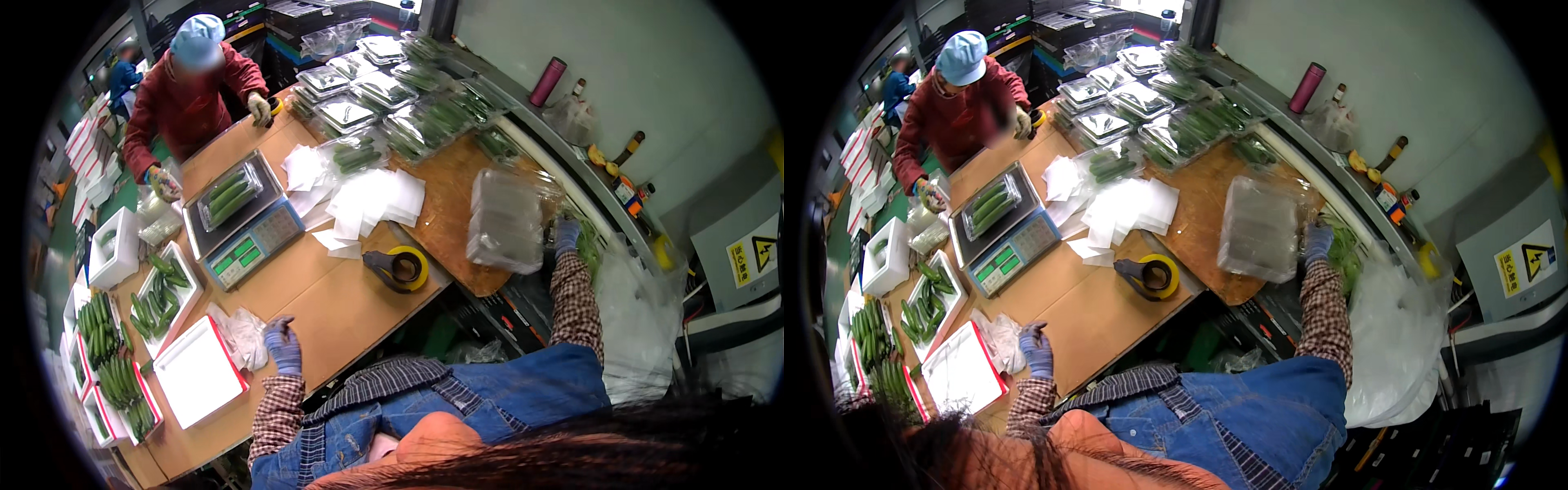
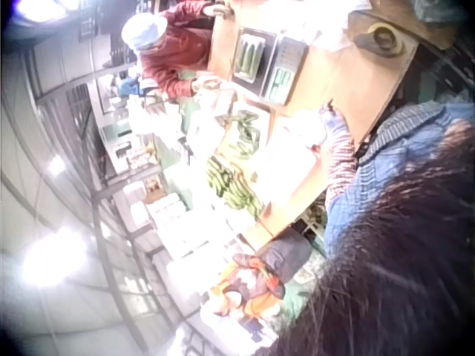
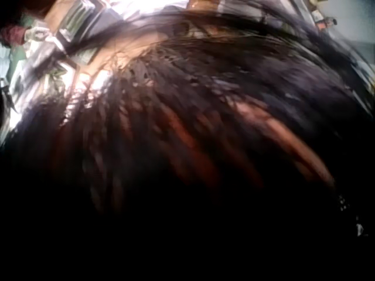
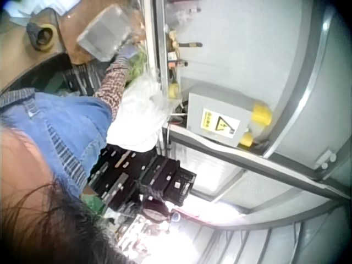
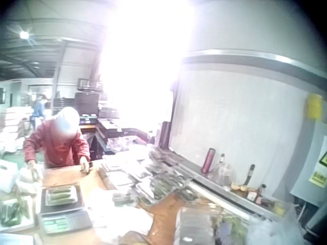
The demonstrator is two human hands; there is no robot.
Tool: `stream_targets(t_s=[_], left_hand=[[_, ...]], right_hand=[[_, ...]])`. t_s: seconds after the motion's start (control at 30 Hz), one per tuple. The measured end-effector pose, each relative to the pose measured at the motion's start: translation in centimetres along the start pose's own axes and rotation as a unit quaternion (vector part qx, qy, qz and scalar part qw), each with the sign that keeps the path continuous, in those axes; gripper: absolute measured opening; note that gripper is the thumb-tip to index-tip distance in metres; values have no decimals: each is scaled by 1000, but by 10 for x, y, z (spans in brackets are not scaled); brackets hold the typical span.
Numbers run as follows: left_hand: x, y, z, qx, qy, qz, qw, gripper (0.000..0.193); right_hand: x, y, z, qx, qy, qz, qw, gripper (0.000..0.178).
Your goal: The person places green vegetables into plastic wrap, weighs them on a digital scale, and seals the packages with tape. The person repeats this process multiple times, stacking the finished packages on the table.
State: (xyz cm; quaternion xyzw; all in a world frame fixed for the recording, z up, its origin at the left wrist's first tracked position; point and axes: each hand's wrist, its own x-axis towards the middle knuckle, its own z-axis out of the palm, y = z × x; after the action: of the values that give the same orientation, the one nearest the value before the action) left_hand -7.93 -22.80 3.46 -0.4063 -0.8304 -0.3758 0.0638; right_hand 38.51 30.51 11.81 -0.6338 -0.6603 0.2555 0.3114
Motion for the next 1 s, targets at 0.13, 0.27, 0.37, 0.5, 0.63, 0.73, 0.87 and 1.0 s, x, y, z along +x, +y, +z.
stream_targets(t_s=[0.13, 0.27, 0.37, 0.5, 0.63, 0.73, 0.87, 1.0], left_hand=[[13, 73, 40, -303, -111, -81, 943, 49], [21, 115, 52, -534, -140, -214, 806, 76], [15, 62, 44, -470, -147, -357, 794, 75], [-12, 3, 36, -459, -148, -463, 744, 71], [-37, -31, 34, -420, -88, -479, 766, 70], [-43, -45, 36, -379, -39, -480, 790, 74], [-35, -47, 32, -337, 21, -489, 804, 72], [-30, -28, 19, -6, 90, -248, 965, 66]], right_hand=[[-53, -46, 64, -107, -63, -239, 963, 17], [-185, -174, 147, 15, -394, -227, 890, 22], [-160, -184, 202, -12, -376, -245, 894, 33], [-78, -174, 250, -183, -157, -243, 939, 76], [-68, -158, 274, -320, -267, -232, 879, 56], [-57, -145, 277, -313, -261, -267, 873, 47], [-52, -143, 279, -336, -254, -270, 866, 41], [-73, -156, 272, -326, -211, -284, 876, 34]])
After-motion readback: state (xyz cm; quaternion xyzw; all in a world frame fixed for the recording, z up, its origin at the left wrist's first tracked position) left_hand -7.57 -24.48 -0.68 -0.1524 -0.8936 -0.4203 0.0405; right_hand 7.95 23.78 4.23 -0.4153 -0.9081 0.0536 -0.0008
